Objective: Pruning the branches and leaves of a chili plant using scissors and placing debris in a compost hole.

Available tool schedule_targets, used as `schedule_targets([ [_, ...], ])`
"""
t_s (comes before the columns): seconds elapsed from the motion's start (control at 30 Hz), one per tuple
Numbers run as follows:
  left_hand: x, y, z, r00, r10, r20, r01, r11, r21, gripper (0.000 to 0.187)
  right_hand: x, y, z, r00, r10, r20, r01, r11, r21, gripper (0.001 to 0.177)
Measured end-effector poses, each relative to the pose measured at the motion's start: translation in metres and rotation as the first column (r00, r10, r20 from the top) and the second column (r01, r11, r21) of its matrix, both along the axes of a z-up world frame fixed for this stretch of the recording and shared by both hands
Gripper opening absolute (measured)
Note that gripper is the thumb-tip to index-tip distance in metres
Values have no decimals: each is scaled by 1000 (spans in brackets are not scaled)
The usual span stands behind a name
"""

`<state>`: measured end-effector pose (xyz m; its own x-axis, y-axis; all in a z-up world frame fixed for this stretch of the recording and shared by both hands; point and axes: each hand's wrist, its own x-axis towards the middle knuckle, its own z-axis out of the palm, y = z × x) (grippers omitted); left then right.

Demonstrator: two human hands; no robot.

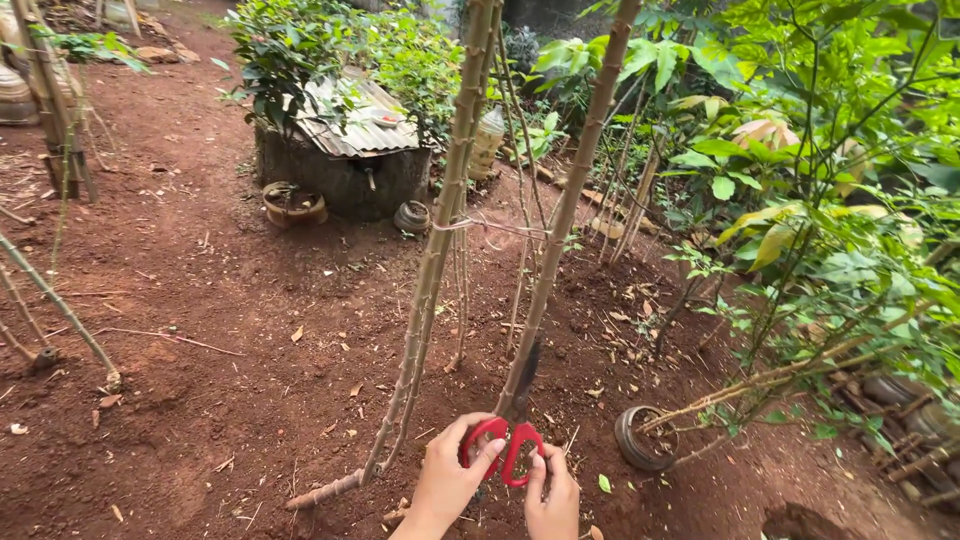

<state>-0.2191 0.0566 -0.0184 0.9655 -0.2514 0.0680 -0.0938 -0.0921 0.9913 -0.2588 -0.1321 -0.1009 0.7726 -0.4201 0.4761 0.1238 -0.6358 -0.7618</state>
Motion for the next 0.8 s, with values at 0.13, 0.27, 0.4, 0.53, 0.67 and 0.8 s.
schedule_targets([
  [0.13,3,-9,-15,984,-3,181,11,999,-41,38,-8,5,-2,1000,-8,0,8,1000,-18,15],
  [0.27,4,-14,-27,961,22,276,-25,1000,5,46,-13,4,-7,994,-61,-91,65,997,41,14],
  [0.4,8,-15,-41,988,-67,139,68,998,0,47,-13,-6,-38,995,-69,-71,74,994,75,19],
  [0.53,14,-22,-64,967,-205,-150,200,979,-46,41,-19,-10,-74,971,-191,-143,206,973,101,21],
  [0.67,12,-34,-108,947,-288,-144,260,948,-186,38,-33,-5,-116,922,-374,-104,387,899,204,26],
  [0.8,-4,-46,-132,909,-365,-202,292,902,-318,36,-61,18,-104,898,-424,118,428,904,-9,19],
])
